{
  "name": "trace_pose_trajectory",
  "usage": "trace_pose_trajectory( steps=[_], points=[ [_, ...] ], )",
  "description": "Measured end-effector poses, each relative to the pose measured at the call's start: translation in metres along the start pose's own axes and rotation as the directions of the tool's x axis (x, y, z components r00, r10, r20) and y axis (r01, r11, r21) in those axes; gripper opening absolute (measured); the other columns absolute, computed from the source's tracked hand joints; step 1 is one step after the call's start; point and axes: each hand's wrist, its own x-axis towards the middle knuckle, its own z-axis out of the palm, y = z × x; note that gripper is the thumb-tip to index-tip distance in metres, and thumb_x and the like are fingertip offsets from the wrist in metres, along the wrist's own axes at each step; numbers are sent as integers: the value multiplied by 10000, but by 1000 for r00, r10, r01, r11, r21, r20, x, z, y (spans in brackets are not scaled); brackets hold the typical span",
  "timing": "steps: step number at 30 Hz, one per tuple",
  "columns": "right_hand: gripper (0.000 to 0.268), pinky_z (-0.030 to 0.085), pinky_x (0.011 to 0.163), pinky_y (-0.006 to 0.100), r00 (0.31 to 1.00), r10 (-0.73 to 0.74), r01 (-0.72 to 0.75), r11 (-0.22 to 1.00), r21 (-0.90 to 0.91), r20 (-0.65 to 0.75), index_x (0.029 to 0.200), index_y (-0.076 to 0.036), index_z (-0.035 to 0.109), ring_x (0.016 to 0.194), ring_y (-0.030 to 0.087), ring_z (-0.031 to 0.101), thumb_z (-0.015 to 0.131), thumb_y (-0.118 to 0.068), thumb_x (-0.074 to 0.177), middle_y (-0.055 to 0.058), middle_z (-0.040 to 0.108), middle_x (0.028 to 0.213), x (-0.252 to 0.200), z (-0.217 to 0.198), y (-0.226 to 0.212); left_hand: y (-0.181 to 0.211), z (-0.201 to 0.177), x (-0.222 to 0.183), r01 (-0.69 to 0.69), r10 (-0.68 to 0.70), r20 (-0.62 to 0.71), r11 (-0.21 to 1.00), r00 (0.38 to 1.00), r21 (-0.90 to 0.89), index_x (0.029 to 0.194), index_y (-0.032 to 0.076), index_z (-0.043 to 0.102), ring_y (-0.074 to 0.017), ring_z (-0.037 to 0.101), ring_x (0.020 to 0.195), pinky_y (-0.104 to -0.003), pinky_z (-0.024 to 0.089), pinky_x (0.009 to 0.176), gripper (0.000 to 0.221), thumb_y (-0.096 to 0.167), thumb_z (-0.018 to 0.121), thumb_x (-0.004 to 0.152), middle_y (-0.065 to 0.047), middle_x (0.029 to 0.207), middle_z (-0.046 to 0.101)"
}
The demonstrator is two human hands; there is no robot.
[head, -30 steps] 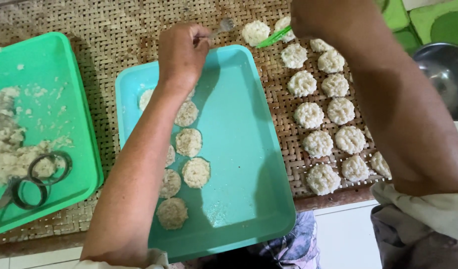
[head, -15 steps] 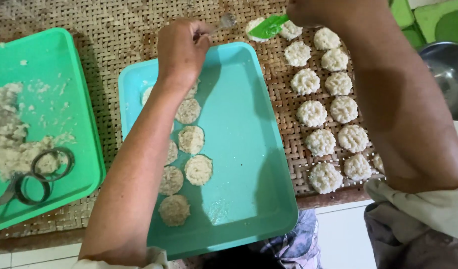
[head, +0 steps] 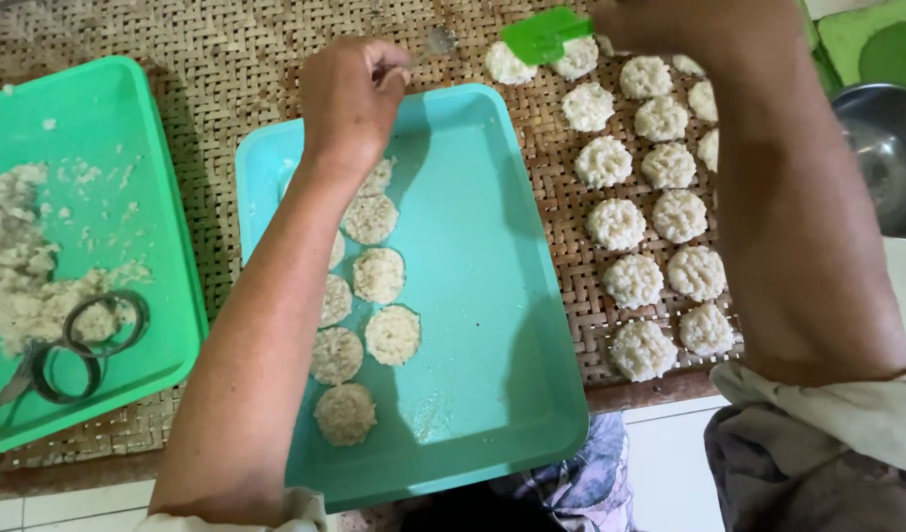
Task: Arrange small white food patties from a blue tray onto a woven drying rack using a fork and spatula.
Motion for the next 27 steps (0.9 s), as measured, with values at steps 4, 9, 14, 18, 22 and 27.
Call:
trace_pose_trajectory(
  steps=[4, 9, 14, 18, 22, 27],
  points=[
    [244, 440, 395, 408, 1000, -2, 3, 1000, 12, -17, 968, -10, 756, 404, 268, 525, 590, -175, 1034, 138, 690, 698, -45, -14, -12, 4, 5, 0, 47, -46, 38, 998, 998, -31, 991, 51, 796, -136, 749, 666, -215, 634, 597, 147, -4, 760, 859, -117, 898, 800],
    [80, 436, 418, 308, 991, 131, -125, 948, 292, 0, 1026, -50, 727, 504, 187, 552, 680, -115, 1032, 83, 658, 739, -64, -28, -7, 8, -5, -4, 41, -40, 29, 999, 999, -15, 983, 48, 797, -125, 729, 636, -232, 614, 571, 137, 5, 756, 859, -109, 873, 797],
    [167, 429, 461, 350, 997, 64, -69, 987, 143, 38, 960, -40, 739, 466, 215, 481, 614, -119, 1037, 103, 642, 679, -62, -20, -3, 10, 0, 1, 31, -31, -7, 999, 999, -27, 941, 77, 806, -137, 756, 694, -230, 653, 648, 129, -14, 769, 858, -103, 887, 801],
    [130, 441, 497, 358, 989, 127, -145, 929, 341, 74, 1011, -42, 658, 536, 218, 482, 592, -111, 1099, 109, 586, 759, -86, -48, -31, 13, -10, -8, -67, 65, -39, 997, 997, -48, 975, 8, 800, -143, 706, 605, -259, 586, 583, 164, -13, 738, 825, -86, 828, 797],
    [189, 374, 431, 348, 982, -166, 182, 956, 229, -86, 1170, 39, 730, 466, 250, 507, 611, -108, 1188, 157, 670, 819, -119, -70, -24, 18, -47, -28, -127, 120, -94, 990, 988, -65, 1003, -45, 786, -120, 683, 631, -269, 556, 596, 163, 6, 740, 855, -87, 850, 797],
    [272, 400, 337, 322, 988, -152, 152, 988, 13, -2, 1338, -199, 737, 415, 209, 477, 647, -280, 1095, 122, 741, 960, -165, -67, -47, 24, -99, -77, -56, 40, -117, 989, 992, -138, 1039, -32, 773, -133, 622, 675, -267, 515, 630, 172, 2, 733, 875, -71, 893, 753]
  ],
)
